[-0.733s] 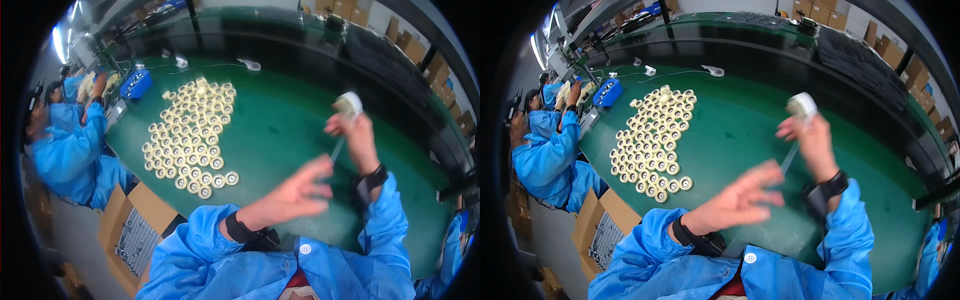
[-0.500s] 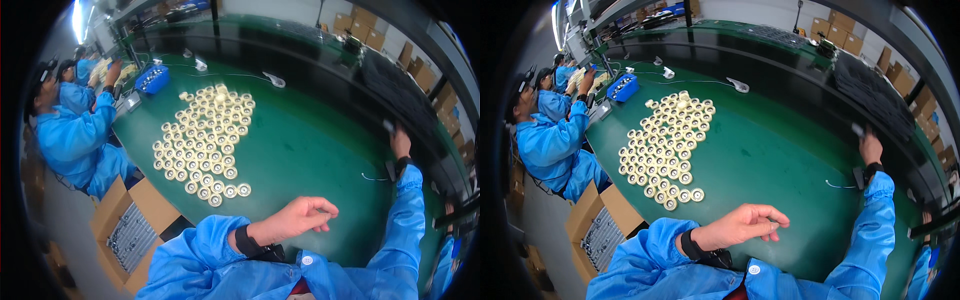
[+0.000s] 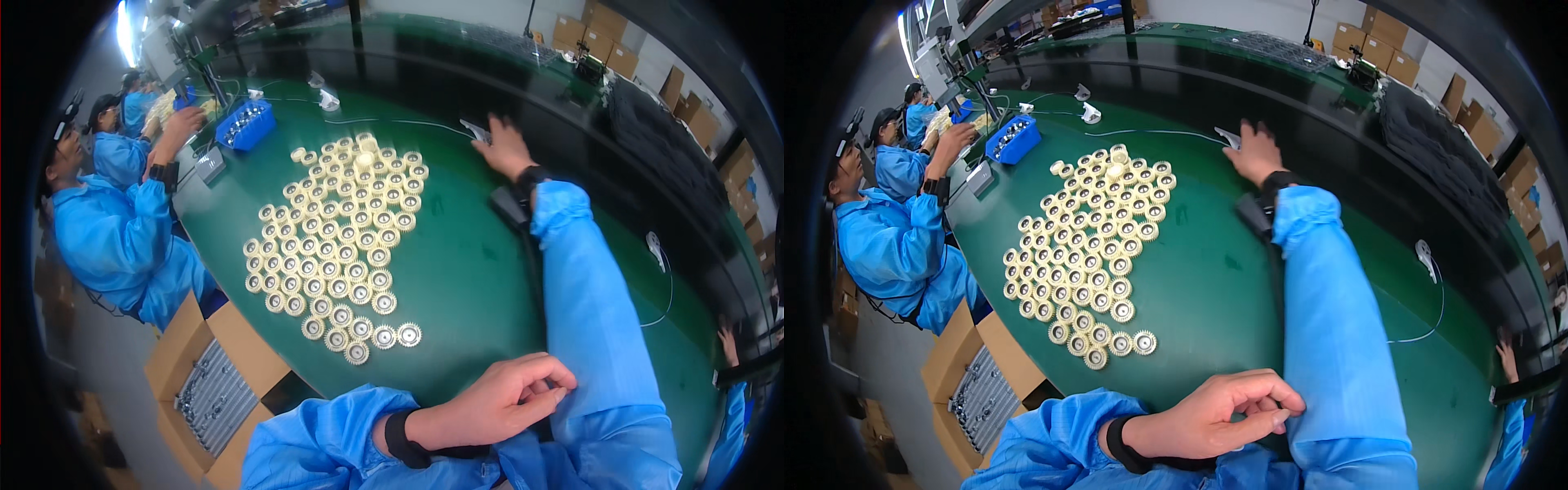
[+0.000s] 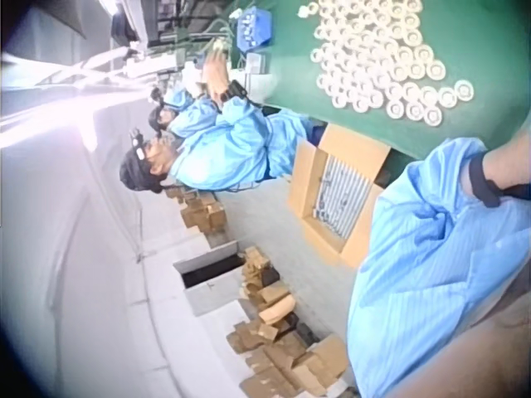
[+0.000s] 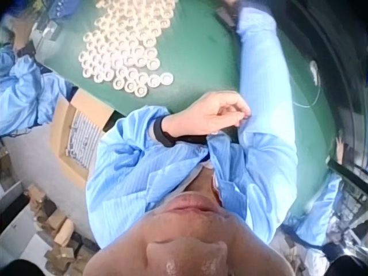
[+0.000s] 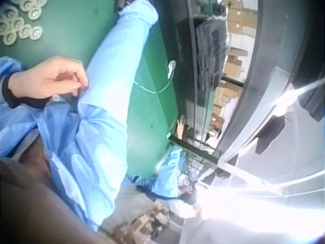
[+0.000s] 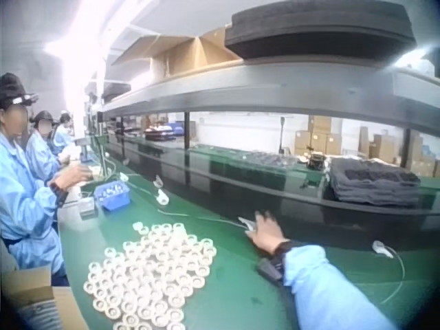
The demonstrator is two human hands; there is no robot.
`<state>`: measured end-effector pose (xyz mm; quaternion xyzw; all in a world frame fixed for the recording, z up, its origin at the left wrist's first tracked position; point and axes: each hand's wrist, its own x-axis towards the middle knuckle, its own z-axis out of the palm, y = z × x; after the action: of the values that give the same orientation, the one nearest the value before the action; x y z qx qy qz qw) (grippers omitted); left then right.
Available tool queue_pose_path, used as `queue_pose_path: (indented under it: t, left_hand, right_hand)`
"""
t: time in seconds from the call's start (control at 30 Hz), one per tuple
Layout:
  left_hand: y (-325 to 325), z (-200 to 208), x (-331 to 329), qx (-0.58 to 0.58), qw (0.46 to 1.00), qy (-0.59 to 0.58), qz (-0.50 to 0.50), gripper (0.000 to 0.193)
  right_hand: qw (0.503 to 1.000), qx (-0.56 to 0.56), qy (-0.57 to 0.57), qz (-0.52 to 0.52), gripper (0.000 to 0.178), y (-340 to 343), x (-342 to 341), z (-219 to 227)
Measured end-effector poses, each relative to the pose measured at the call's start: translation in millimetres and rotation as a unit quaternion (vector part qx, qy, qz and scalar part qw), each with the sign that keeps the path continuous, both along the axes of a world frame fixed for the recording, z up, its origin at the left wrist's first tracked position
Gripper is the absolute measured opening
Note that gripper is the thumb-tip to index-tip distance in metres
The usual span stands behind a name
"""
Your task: Assembling small mechanical components including gears and white plastic housings on a production line.
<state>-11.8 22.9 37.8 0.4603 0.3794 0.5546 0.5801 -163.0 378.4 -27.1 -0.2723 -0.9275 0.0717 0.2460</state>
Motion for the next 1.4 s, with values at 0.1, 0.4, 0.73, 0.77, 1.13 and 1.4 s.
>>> queue_pose_path:
  t: [0.1,0.4,0.73,0.77,1.13,1.4]
  left_hand:
    - [-6.4,-1.7,-4.6,-0.011,0.999,-0.004,0.032,0.022]
    - [-3.8,-2.7,1.5,-0.023,0.989,-0.135,0.062,0.039]
    - [3.4,-17.9,4.7,-0.028,0.941,-0.316,-0.115,0.061]
    - [4.9,-17.5,6.1,-0.027,0.94,-0.317,-0.119,0.061]
    - [-8.6,3.3,11.3,0.192,0.869,-0.194,-0.414,0.059]
    - [-18.6,3.6,6.1,0.129,0.883,-0.168,-0.42,0.052]
  right_hand:
    - [0.994,0.005,-0.112,-0.003,0.043,-22.9,-18.0,-4.6]
    - [0.895,-0.303,0.24,0.225,0.053,-73.7,150.8,121.4]
    - [0.905,0.122,-0.132,0.386,0.051,-242.9,305.5,119.5]
    - [0.906,0.122,-0.135,0.381,0.051,-241.8,309.9,114.2]
    - [0.897,-0.272,0.01,0.347,0.033,-229.4,204.6,73.0]
    - [0.91,-0.088,-0.035,0.404,0.03,-270.4,164.0,37.1]
